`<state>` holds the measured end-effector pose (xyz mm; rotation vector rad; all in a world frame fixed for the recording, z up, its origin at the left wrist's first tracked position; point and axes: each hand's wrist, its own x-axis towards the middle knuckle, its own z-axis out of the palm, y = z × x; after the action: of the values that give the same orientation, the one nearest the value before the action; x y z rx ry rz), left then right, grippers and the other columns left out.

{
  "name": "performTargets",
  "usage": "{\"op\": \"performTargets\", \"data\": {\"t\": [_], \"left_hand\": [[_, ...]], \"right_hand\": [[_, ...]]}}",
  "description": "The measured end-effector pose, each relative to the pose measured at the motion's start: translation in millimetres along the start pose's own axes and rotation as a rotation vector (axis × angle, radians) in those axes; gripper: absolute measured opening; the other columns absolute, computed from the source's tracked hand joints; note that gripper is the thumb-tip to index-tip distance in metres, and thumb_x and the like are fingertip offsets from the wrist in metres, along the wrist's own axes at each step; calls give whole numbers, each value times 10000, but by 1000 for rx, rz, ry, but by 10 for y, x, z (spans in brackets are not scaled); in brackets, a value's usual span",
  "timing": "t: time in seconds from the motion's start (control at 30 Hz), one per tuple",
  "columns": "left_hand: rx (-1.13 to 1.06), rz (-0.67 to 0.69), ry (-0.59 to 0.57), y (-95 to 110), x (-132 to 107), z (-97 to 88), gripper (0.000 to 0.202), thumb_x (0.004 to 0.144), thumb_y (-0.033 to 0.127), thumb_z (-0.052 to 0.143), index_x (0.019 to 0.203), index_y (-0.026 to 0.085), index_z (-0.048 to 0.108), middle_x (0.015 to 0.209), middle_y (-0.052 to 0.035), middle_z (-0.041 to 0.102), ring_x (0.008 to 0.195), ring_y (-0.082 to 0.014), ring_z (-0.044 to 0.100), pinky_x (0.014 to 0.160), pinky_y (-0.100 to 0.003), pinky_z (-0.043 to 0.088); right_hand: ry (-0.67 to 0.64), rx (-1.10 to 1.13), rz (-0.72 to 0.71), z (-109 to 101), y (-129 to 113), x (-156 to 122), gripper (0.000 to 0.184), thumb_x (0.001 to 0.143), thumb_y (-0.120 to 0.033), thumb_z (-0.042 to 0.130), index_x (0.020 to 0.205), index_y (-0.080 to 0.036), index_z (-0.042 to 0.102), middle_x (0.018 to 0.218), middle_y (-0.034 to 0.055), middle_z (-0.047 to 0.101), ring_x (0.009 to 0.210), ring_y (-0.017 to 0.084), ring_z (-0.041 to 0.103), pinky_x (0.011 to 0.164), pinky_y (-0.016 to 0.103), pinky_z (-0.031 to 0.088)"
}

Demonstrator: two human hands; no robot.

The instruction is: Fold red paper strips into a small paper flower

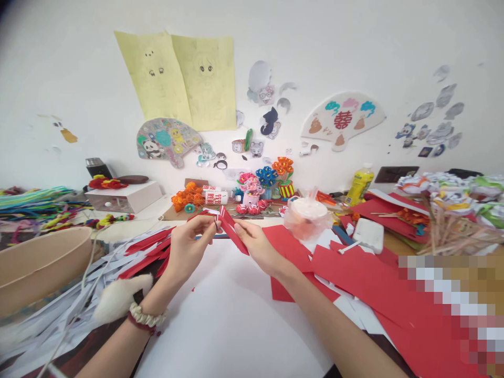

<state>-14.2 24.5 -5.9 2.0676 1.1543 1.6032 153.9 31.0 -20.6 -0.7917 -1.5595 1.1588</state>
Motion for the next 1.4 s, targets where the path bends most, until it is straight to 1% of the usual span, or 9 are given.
{"op": "performTargets", "data": {"t": [0.2,0.33,0.43,0.53,0.67,0.8,0.93,1.17,1.4], "left_hand": [[-36,3,38,16,-24,45,97,845,257,602,811,172,634,650,24,633,512,-77,552,510,-176,486],[-68,-5,72,-1,-40,79,103,845,269,607,805,177,628,657,23,633,532,-83,564,520,-182,495],[-68,-24,86,6,-44,86,110,847,280,605,810,179,631,671,17,642,565,-95,584,535,-189,497],[2,-18,101,34,-42,79,105,854,267,592,809,180,631,679,16,651,597,-100,591,587,-199,490],[121,20,105,60,-45,69,100,868,247,561,817,182,618,714,12,660,639,-104,586,626,-205,462],[197,28,119,65,-56,75,118,879,264,542,819,186,608,738,3,660,672,-114,587,656,-213,456],[225,17,131,88,-63,79,128,879,282,541,816,193,608,746,0,670,674,-122,599,661,-219,466],[170,23,150,114,-59,75,116,856,289,579,817,192,628,725,9,700,661,-122,660,660,-209,491],[92,-19,160,95,-70,93,121,836,292,606,790,184,637,698,11,697,655,-129,675,641,-208,517]], "right_hand": [[-37,56,12,23,45,-1,402,916,-505,481,1094,-195,665,904,44,642,850,184,546,762,300,422],[15,39,17,46,47,4,415,890,-535,508,1047,-191,677,870,44,637,809,186,531,713,291,413],[25,19,20,73,4,-7,423,877,-559,511,1022,-198,677,888,48,633,831,193,526,715,286,408],[-4,25,49,106,-41,-26,431,885,-567,492,994,-189,666,833,36,604,760,170,501,684,276,393],[-11,66,89,129,-40,-38,415,889,-565,481,895,-175,623,709,-3,510,644,135,410,601,262,333],[30,44,88,127,-21,-42,404,881,-572,486,799,-183,554,691,-20,460,625,126,365,590,261,303],[58,-3,89,130,-41,-46,439,877,-609,451,817,-184,546,683,-20,444,623,132,370,591,267,308],[110,-3,106,118,-78,-32,477,813,-653,494,742,-183,529,689,-9,454,627,133,384,577,263,318],[144,-42,84,97,-37,-22,467,820,-641,488,731,-184,529,695,-3,461,645,144,393,583,265,313]]}}
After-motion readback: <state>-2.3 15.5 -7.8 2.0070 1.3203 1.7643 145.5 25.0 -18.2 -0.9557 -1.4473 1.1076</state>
